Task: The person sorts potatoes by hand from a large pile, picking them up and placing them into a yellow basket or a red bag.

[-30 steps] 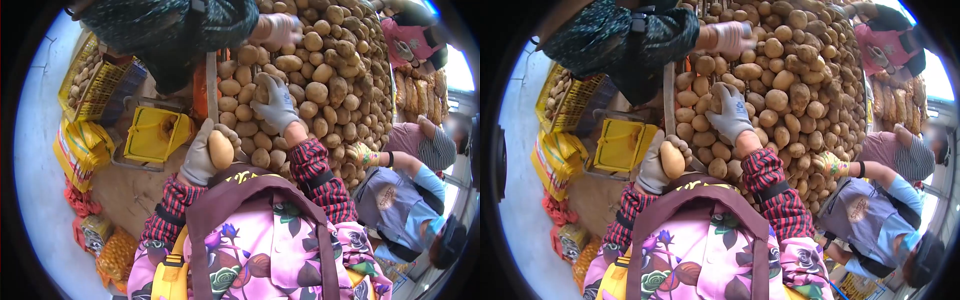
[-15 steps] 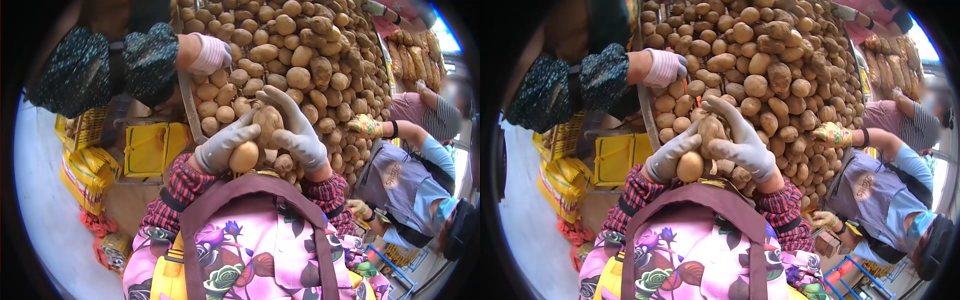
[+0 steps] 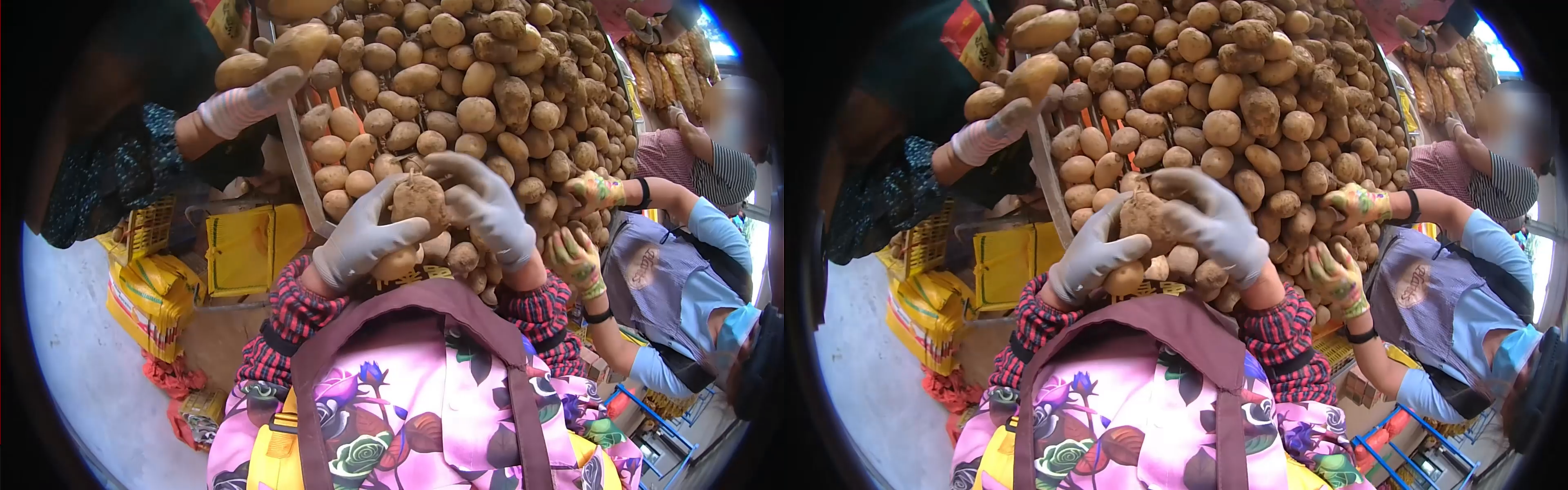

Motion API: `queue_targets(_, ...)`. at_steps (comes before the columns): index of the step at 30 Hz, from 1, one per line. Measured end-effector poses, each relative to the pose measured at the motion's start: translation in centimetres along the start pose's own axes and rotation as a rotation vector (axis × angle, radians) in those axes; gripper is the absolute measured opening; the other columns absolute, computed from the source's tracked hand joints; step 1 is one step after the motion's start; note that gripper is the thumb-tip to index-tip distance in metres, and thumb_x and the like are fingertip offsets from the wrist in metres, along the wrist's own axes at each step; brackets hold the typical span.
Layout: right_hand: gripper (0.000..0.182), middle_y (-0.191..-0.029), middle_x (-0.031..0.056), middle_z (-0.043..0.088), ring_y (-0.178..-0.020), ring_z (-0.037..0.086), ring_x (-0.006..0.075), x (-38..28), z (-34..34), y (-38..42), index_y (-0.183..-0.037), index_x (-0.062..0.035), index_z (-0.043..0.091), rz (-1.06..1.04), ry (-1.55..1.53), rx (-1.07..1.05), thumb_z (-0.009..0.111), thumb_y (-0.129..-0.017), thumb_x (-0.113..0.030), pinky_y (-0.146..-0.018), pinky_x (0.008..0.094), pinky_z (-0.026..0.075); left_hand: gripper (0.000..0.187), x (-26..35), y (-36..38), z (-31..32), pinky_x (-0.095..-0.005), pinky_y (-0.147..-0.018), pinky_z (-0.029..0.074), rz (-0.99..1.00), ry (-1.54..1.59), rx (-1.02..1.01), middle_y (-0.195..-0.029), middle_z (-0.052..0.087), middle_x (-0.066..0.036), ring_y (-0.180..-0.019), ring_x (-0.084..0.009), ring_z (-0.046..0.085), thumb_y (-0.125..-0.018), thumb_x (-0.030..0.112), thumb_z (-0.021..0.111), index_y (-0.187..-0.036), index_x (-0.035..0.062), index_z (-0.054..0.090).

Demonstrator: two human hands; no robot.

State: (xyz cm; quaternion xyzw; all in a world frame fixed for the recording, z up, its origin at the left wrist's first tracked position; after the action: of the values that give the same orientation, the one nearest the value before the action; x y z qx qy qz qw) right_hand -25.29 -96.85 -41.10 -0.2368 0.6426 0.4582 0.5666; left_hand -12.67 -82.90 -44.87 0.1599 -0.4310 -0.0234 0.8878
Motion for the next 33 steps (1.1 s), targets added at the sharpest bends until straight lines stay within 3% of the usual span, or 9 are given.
queue_targets(1, 0.044, -0.116, 0.0159, 0.067, -0.112, 0.064, 0.0225, 0.2, 0.7, 0.1, -0.126, 0.0002, 0.062, -0.177, 0.493, 0.023, 0.072, -0.089, -0.023, -0.095, 0.0345, 0.049, 0.069, 0.0, 0.1, 0.1, -0.0313, -0.102, 0.046, 0.032, -0.118, 0.050, -0.128, 0.060, -0.008, -0.117, -0.0154, 0.058, -0.083, 0.019, 0.080, -0.141, 0.0012, 0.047)
queue_targets(2, 0.041, -0.109, 0.0189, 0.069, -0.103, 0.068, 0.0263, -0.7, 2.2, 0.6, -0.119, 0.0021, 0.066, -0.205, 0.554, 0.148, 0.074, -0.087, -0.022, -0.089, 0.0335, 0.052, 0.069, -0.1, 0.2, 0.2, -0.0313, -0.102, 0.046, 0.032, -0.119, 0.047, -0.128, 0.060, -0.008, -0.117, -0.0154, 0.058, -0.083, 0.019, 0.080, -0.141, 0.0012, 0.047)
queue_targets(4, 0.032, -0.098, 0.0135, 0.073, -0.090, 0.070, 0.0207, 0.2, 2.5, 0.6, -0.112, 0.0023, 0.069, -0.227, 0.492, 0.221, 0.072, -0.090, -0.020, -0.079, 0.0308, 0.054, 0.068, 0.1, 0.6, 0.4, -0.0312, -0.101, 0.047, 0.197, -0.609, 0.151, -0.126, 0.063, -0.010, -0.116, -0.0163, 0.059, -0.081, 0.019, 0.080, -0.139, -0.0007, 0.051)
queue_targets(10, 0.022, -0.090, 0.0035, 0.070, -0.081, 0.060, 0.0063, 2.8, 2.1, 0.3, -0.110, 0.0018, 0.071, -0.011, 0.082, 0.196, 0.065, -0.097, -0.015, -0.071, 0.0238, 0.050, 0.068, -0.9, 0.7, 0.2, -0.0339, -0.098, 0.049, 0.292, -0.764, 0.197, -0.123, 0.066, -0.017, -0.114, -0.0220, 0.063, -0.078, 0.021, 0.082, -0.135, -0.0032, 0.054)
queue_targets(20, 0.010, -0.085, 0.0047, 0.067, -0.083, 0.059, 0.0077, 3.5, 2.6, -0.4, -0.099, 0.0012, 0.066, -0.127, 0.232, 0.279, 0.063, -0.094, -0.007, -0.075, 0.0257, 0.050, 0.066, -0.6, 0.9, 0.9, -0.0372, -0.095, 0.050, 0.355, -0.906, 0.250, -0.119, 0.067, -0.020, -0.110, -0.0283, 0.067, -0.078, 0.023, 0.081, -0.134, -0.0026, 0.056)
queue_targets(23, 0.009, -0.089, 0.0090, 0.069, -0.083, 0.064, 0.0130, 3.4, 3.1, 0.5, -0.101, -0.0001, 0.064, -0.255, 0.157, 0.320, 0.060, -0.094, -0.004, -0.076, 0.0291, 0.052, 0.066, -0.9, 0.6, 0.6, -0.0358, -0.100, 0.048, 0.216, -0.765, 0.216, -0.125, 0.066, -0.019, -0.116, -0.0254, 0.064, -0.080, 0.024, 0.079, -0.135, -0.0027, 0.056)
queue_targets(28, 0.012, -0.099, 0.0170, 0.069, -0.088, 0.068, 0.0274, 1.9, 3.3, 2.7, -0.106, 0.0012, 0.059, -0.410, 0.625, 0.332, 0.060, -0.096, -0.005, -0.075, 0.0340, 0.054, 0.069, -3.8, 0.0, 0.1, -0.0364, -0.099, 0.049, 0.257, -0.633, 0.218, -0.123, 0.066, -0.023, -0.114, -0.0294, 0.065, -0.080, 0.034, 0.078, -0.134, -0.0020, 0.056)
queue_targets(30, 0.012, -0.104, 0.0154, 0.070, -0.091, 0.069, 0.0236, 2.9, 3.2, 3.0, -0.106, 0.0009, 0.058, -0.446, 0.603, 0.355, 0.058, -0.100, -0.009, -0.077, 0.0339, 0.054, 0.069, -4.2, -0.4, 0.3, -0.0351, -0.100, 0.048, 0.188, -0.328, 0.243, -0.125, 0.065, -0.021, -0.115, -0.0260, 0.064, -0.081, 0.033, 0.079, -0.135, -0.0028, 0.055)
queue_targets(33, 0.014, -0.115, 0.0103, 0.068, -0.098, 0.065, 0.0142, 2.9, 2.1, 3.2, -0.106, -0.0013, 0.058, -0.255, -0.247, 0.420, 0.051, -0.105, -0.013, -0.088, 0.0301, 0.053, 0.065, -3.0, 0.4, 0.1, -0.0316, -0.104, 0.045, 0.206, -0.393, 0.263, -0.127, 0.062, -0.011, -0.118, -0.0176, 0.058, -0.084, 0.022, 0.080, -0.138, -0.0021, 0.052)
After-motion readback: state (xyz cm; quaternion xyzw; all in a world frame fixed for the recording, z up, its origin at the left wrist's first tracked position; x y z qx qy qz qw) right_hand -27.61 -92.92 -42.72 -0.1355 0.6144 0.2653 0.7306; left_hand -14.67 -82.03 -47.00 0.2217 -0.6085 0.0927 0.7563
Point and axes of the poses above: each hand's wrist, its own y-axis away from the middle knuckle, its own z-axis out of the palm, x = y × z, the point moved 2 cm from there along -y, towards the middle knuckle
